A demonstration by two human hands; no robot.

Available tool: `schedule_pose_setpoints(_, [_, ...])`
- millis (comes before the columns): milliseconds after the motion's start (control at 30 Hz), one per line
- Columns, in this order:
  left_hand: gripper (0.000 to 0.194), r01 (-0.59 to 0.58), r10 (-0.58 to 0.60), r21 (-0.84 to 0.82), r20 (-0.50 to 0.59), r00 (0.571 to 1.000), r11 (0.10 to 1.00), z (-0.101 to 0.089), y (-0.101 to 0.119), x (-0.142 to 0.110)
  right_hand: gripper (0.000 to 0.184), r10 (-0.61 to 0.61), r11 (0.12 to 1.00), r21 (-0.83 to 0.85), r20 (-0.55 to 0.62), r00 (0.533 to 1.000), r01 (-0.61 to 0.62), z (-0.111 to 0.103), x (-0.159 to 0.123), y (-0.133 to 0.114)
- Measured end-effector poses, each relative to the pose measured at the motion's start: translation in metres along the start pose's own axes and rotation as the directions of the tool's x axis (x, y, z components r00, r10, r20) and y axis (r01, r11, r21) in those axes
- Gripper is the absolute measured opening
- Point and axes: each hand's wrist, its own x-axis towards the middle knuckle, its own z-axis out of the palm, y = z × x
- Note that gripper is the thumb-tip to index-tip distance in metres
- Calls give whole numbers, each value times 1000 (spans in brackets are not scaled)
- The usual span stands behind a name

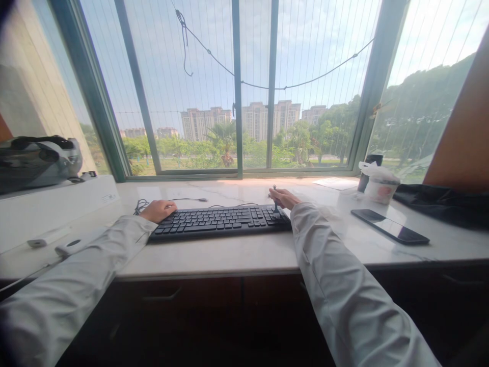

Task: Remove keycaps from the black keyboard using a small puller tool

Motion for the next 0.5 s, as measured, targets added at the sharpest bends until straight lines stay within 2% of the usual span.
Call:
schedule_pose_setpoints(200, [39,6,-7,18,9,1000,1000,1,0,0,56,61,991,113,134,989,-77,1,0,2])
schedule_pose_setpoints(367, [39,5,-6,10,11,1000,1000,1,-1,0,55,69,988,123,220,973,-98,3,-3,1])
schedule_pose_setpoints(500, [38,3,-3,3,12,1000,1000,0,0,0,52,55,992,96,239,969,-80,5,-4,0])
